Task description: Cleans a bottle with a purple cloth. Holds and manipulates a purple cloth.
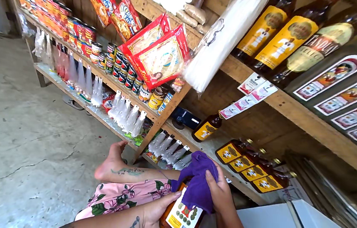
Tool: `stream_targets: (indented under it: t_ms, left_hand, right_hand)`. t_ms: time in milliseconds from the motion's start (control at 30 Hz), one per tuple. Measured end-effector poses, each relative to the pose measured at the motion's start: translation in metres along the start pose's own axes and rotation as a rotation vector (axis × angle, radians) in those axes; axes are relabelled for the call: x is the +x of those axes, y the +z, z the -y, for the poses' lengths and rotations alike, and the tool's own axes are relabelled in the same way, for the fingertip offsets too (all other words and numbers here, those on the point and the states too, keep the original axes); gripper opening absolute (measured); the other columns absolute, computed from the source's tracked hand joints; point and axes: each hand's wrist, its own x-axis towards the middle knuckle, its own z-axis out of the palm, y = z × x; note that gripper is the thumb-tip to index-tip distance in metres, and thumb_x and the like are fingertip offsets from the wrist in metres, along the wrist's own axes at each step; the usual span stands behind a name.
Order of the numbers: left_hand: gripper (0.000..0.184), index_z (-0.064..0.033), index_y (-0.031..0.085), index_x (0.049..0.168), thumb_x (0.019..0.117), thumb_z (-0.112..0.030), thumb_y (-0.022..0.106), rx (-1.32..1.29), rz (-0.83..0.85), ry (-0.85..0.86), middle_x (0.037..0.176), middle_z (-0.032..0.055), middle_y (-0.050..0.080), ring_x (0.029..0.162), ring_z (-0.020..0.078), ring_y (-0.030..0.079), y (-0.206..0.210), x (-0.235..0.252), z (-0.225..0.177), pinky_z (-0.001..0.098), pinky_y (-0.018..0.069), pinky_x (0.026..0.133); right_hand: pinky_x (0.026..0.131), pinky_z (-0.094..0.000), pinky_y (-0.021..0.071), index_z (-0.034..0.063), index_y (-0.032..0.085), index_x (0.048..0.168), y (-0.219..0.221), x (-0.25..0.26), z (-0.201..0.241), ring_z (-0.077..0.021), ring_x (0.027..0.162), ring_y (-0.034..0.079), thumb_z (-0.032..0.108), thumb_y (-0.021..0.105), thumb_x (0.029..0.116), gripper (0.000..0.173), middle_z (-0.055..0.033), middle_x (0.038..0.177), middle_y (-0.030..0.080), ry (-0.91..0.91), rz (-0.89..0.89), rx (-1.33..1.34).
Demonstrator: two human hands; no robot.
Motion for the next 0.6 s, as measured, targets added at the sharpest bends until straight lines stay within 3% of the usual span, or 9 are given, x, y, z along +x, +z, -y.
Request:
stream_targets:
  t_ms: [100, 233, 367, 433, 500, 600]
  left_hand:
    - [0.055, -0.0208, 0.065, 0.122, 0.0963, -0.067, 0.049, 0.003, -0.019, 0.009, 0.115, 0.0028, 0.073, 0.107, 0.0143, 0.07, 0.002, -0.001, 0.0, 0.0334, 0.0593, 0.09]
    - [0.062, -0.02, 0.065, 0.122, 0.0893, -0.072, 0.057, 0.003, -0.031, 0.019, 0.114, 0.0038, 0.073, 0.106, 0.0153, 0.07, 0.002, -0.001, -0.001, 0.0344, 0.0598, 0.089]
    - [0.063, -0.0204, 0.066, 0.121, 0.0859, -0.073, 0.061, -0.001, -0.038, 0.034, 0.111, 0.0028, 0.074, 0.105, 0.0139, 0.071, 0.002, -0.002, 0.0, 0.0327, 0.0597, 0.089]
    - [0.064, -0.0206, 0.067, 0.119, 0.0832, -0.074, 0.064, -0.008, -0.025, 0.048, 0.11, 0.0025, 0.074, 0.104, 0.0133, 0.071, 0.002, -0.001, 0.0, 0.0324, 0.0597, 0.089]
    - [0.065, -0.0205, 0.068, 0.12, 0.0828, -0.073, 0.065, -0.016, -0.005, 0.055, 0.111, 0.0031, 0.074, 0.105, 0.0137, 0.071, 0.001, -0.001, 0.0, 0.0328, 0.0596, 0.089]
    - [0.064, -0.02, 0.067, 0.122, 0.0836, -0.072, 0.066, -0.029, 0.024, 0.056, 0.113, 0.0037, 0.073, 0.107, 0.0143, 0.07, -0.001, 0.0, 0.001, 0.0329, 0.0588, 0.091]
  right_hand:
    - [0.104, -0.0152, 0.0462, -0.012, 0.04, 0.145, -0.001, 0.0, -0.001, 0.0021, 0.125, 0.056, 0.015, 0.052, 0.1005, 0.053, -0.012, 0.141, 0.057, -0.013, 0.021, -0.032]
    - [0.106, -0.0177, 0.0464, -0.0101, 0.035, 0.15, -0.004, -0.001, -0.001, -0.0003, 0.128, 0.054, 0.02, 0.061, 0.0968, 0.066, -0.0122, 0.147, 0.053, -0.004, 0.083, 0.009]
    - [0.107, -0.0198, 0.0476, -0.0068, 0.02, 0.156, -0.011, 0.0, -0.002, -0.0023, 0.133, 0.051, 0.036, 0.085, 0.0756, 0.112, -0.0107, 0.155, 0.044, 0.019, 0.216, 0.077]
    - [0.109, -0.0223, 0.0475, -0.0045, 0.012, 0.158, -0.014, 0.001, -0.007, -0.006, 0.137, 0.048, 0.037, 0.091, 0.0681, 0.127, -0.011, 0.16, 0.036, 0.004, 0.3, 0.127]
    - [0.108, -0.0232, 0.0491, -0.002, 0.01, 0.159, -0.016, 0.0, -0.008, -0.0066, 0.136, 0.049, 0.035, 0.092, 0.0665, 0.129, -0.009, 0.159, 0.037, 0.025, 0.328, 0.174]
    - [0.104, -0.0239, 0.0527, -0.0015, 0.016, 0.157, -0.015, -0.002, -0.006, -0.006, 0.129, 0.056, 0.035, 0.091, 0.0704, 0.12, -0.0063, 0.151, 0.048, 0.059, 0.284, 0.211]
